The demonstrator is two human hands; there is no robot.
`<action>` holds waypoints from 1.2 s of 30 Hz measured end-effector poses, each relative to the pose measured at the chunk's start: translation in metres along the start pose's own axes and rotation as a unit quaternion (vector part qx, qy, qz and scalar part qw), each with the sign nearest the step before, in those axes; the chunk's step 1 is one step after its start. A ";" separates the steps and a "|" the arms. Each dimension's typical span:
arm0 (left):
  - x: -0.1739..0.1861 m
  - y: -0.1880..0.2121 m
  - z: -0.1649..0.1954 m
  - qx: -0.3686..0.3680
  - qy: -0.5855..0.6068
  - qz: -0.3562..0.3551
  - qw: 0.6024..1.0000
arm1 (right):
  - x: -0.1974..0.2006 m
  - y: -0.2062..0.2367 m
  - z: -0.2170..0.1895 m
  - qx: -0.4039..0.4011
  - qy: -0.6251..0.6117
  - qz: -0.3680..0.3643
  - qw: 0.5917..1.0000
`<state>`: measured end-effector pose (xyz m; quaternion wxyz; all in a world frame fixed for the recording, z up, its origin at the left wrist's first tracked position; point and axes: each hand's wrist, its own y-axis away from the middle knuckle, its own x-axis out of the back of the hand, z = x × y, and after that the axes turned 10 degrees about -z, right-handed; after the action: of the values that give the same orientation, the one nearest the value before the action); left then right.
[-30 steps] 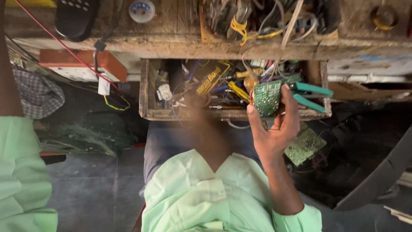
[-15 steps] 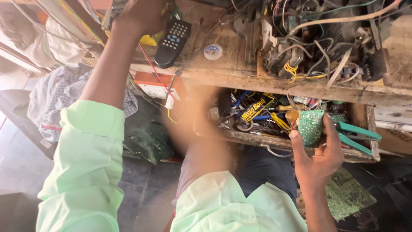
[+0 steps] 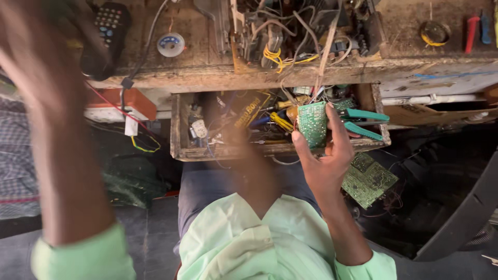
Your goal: The person solders components onto green circuit boards at a cluttered workbench, holding a soldering iron in one hand and wire or board in the other. They reposition the boards, work on different boards one at a time, and use pliers to handle parts between soldering passes.
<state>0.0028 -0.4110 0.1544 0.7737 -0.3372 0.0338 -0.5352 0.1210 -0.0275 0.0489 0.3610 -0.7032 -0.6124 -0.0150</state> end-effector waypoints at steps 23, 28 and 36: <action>-0.189 0.153 0.082 0.117 0.205 -0.282 0.930 | 0.012 -0.006 0.010 -0.023 0.007 0.010 1.000; -0.195 0.148 0.081 -0.061 0.229 -0.311 0.920 | 0.018 -0.013 0.006 -0.042 0.063 0.012 0.997; -0.206 0.156 0.086 -0.052 0.161 -0.322 0.932 | 0.022 -0.010 0.000 -0.017 0.074 0.024 0.997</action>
<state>0.0766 -0.1633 0.0697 0.5257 -0.2790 0.0753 -0.8001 0.1178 -0.0089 0.0637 0.3939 -0.7205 -0.5666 -0.0687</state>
